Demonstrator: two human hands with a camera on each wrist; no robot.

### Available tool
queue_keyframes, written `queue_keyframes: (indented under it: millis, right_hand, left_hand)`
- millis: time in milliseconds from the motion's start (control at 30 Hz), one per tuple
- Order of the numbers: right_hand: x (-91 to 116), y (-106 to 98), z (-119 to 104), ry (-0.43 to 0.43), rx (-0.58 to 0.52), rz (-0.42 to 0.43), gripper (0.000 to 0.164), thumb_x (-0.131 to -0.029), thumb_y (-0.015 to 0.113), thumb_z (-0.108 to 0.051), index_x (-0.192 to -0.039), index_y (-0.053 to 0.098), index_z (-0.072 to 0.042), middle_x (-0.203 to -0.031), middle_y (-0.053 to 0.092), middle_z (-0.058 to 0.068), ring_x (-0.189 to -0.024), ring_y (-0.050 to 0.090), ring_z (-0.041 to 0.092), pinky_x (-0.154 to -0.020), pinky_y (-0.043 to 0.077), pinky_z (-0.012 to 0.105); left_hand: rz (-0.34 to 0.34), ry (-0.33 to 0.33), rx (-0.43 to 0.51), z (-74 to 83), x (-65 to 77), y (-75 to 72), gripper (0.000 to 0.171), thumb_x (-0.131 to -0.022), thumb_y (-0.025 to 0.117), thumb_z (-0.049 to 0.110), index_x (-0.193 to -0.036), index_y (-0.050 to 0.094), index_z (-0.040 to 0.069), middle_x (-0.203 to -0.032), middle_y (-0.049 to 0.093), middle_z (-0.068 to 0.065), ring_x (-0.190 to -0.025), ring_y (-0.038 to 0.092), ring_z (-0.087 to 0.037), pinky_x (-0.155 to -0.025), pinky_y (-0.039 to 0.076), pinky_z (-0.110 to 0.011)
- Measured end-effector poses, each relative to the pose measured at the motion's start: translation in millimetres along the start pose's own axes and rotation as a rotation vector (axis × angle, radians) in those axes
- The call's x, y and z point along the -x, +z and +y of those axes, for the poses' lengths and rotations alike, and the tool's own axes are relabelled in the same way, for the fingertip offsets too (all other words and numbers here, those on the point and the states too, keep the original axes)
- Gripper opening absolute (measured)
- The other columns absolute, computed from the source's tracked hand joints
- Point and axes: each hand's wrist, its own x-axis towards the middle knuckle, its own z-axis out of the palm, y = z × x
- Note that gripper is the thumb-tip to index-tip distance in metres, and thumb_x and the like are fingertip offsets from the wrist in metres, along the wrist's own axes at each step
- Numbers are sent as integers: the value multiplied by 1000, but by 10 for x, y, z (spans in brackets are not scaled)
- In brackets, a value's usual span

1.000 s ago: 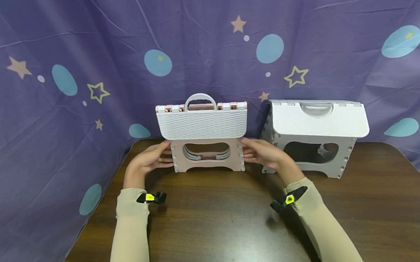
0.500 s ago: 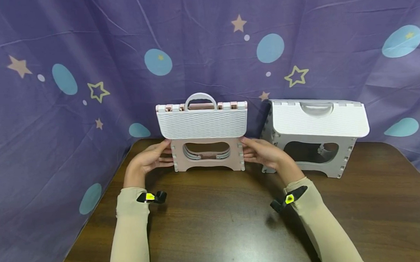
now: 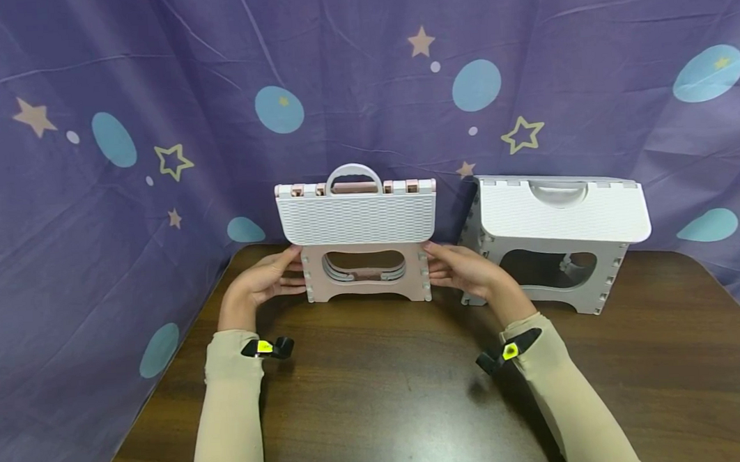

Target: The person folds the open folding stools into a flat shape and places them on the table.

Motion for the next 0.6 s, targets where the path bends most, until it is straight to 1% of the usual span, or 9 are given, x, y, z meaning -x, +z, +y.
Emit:
queue_keyframes:
  millis: [300,500,600]
  right_hand:
    - [-9,-4,6,-1,-3,-3,43,-109,45,-35,-132,43,2,-110,61,8,-100,62,16,-117,43,47]
    - [-6,-4,6,-1,-5,-6,47,-109,44,-35,-135,41,4,-111,61,9,-101,62,17,-118,42,48]
    - [-4,-4,7,0,-8,-4,47,-109,45,-36,-134,42,4,-111,61,10,-101,63,16,-118,41,49]
  left_hand:
    - [2,-1,-5,-2,3,0,88,-103,42,60,-155,25,-9,-150,36,-33,-135,47,-52,-109,50,-50]
    - [10,-8,3,2,0,3,90,-102,44,62,-155,26,-9,-150,37,-32,-133,49,-51,-110,49,-51]
    - [13,-9,7,0,-6,3,90,-101,45,62,-154,27,-9,-148,39,-31,-132,50,-50,-110,49,-52]
